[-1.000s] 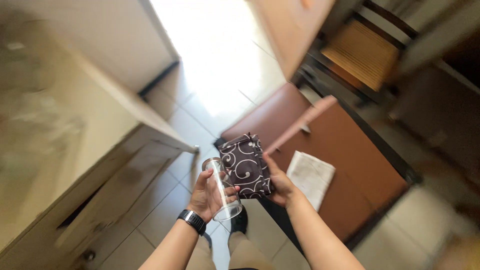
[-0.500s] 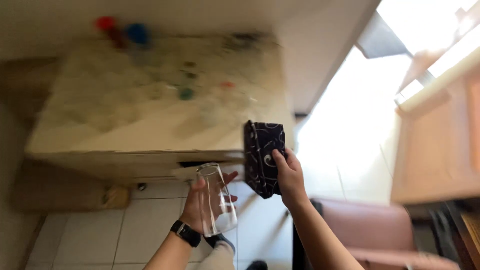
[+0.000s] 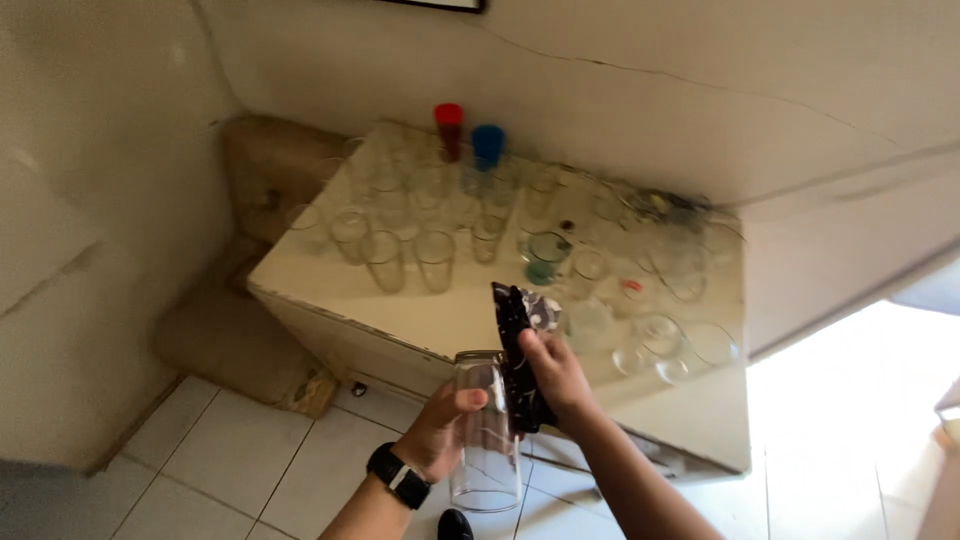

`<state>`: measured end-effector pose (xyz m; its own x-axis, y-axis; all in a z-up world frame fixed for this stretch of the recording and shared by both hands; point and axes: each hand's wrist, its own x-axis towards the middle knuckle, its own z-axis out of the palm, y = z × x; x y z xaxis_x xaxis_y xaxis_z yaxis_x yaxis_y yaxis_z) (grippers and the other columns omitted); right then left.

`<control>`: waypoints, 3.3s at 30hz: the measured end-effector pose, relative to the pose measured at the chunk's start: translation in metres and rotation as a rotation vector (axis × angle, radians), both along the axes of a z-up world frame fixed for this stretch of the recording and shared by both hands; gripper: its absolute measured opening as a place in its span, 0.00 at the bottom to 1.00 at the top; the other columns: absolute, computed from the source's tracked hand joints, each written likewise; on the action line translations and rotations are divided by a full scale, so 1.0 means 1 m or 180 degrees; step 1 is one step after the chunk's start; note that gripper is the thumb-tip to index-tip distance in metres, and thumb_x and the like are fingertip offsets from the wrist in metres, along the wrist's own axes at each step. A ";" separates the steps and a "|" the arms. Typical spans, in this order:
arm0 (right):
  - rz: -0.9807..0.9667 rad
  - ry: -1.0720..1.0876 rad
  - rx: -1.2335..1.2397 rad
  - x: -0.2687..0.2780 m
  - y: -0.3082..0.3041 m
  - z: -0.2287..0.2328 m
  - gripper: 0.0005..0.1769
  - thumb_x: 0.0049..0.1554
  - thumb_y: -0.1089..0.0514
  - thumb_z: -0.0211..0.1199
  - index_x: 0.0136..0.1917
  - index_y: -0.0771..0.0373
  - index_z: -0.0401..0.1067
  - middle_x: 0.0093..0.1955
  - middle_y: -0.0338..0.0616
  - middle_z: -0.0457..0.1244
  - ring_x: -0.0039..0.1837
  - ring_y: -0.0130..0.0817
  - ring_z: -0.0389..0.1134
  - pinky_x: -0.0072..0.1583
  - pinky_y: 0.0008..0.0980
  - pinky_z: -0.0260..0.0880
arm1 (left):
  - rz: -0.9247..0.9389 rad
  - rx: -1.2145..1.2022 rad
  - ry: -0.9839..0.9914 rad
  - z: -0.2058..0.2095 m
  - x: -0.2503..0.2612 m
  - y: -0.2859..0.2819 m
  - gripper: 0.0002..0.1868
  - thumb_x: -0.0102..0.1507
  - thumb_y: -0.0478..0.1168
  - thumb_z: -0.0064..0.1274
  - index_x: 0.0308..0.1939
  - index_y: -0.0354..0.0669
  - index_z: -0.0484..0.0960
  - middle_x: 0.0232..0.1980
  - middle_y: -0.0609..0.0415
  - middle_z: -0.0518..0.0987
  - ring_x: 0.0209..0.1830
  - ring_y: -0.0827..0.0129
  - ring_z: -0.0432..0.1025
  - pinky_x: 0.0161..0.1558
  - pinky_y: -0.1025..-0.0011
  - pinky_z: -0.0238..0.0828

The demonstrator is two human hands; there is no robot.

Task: The person retrieves a cloth from a cabinet and proceeds to wipe a series of glasses one by one. They handle each glass individually, cleaning the surfaces with the cloth before placing them back on the table.

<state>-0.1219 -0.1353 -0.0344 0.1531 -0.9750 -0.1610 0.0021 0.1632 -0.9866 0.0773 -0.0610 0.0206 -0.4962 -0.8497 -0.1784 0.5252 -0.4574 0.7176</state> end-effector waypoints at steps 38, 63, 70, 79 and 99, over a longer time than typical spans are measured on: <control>-0.0419 -0.1120 0.1917 -0.035 -0.082 -0.051 0.24 0.61 0.41 0.55 0.54 0.64 0.76 0.47 0.47 0.70 0.43 0.36 0.70 0.45 0.36 0.73 | 0.3314 0.1155 0.0894 -0.009 0.043 -0.041 0.30 0.59 0.65 0.48 0.53 0.48 0.70 0.61 0.50 0.74 0.59 0.52 0.72 0.60 0.49 0.67; 0.1328 0.0082 0.1853 0.033 -0.066 -0.037 0.43 0.57 0.22 0.45 0.62 0.59 0.73 0.53 0.46 0.65 0.52 0.36 0.66 0.55 0.39 0.71 | 0.0877 -0.0294 -0.0739 0.019 0.105 -0.042 0.38 0.49 0.53 0.68 0.58 0.42 0.71 0.42 0.53 0.79 0.37 0.67 0.79 0.41 0.65 0.83; 0.1626 -0.0923 0.2895 0.068 -0.034 -0.082 0.44 0.56 0.24 0.45 0.63 0.61 0.74 0.53 0.50 0.71 0.51 0.41 0.73 0.57 0.42 0.72 | 0.0310 -0.0710 -0.0896 0.034 0.102 -0.028 0.42 0.51 0.52 0.69 0.63 0.40 0.68 0.51 0.47 0.73 0.39 0.64 0.78 0.40 0.66 0.82; 0.1173 0.1042 0.0326 0.058 -0.052 -0.036 0.14 0.63 0.52 0.60 0.52 0.63 0.80 0.47 0.45 0.71 0.48 0.26 0.66 0.53 0.29 0.68 | 0.0457 0.0353 -0.1562 0.029 0.127 0.020 0.45 0.46 0.48 0.66 0.66 0.45 0.69 0.53 0.50 0.76 0.35 0.66 0.80 0.33 0.69 0.81; 0.0048 0.1339 0.0571 0.080 -0.049 0.032 0.24 0.63 0.42 0.56 0.60 0.62 0.76 0.51 0.46 0.72 0.53 0.36 0.71 0.57 0.35 0.68 | 0.1745 -0.0046 0.0049 0.008 0.097 0.026 0.36 0.56 0.55 0.59 0.63 0.42 0.68 0.52 0.49 0.80 0.44 0.54 0.80 0.43 0.56 0.79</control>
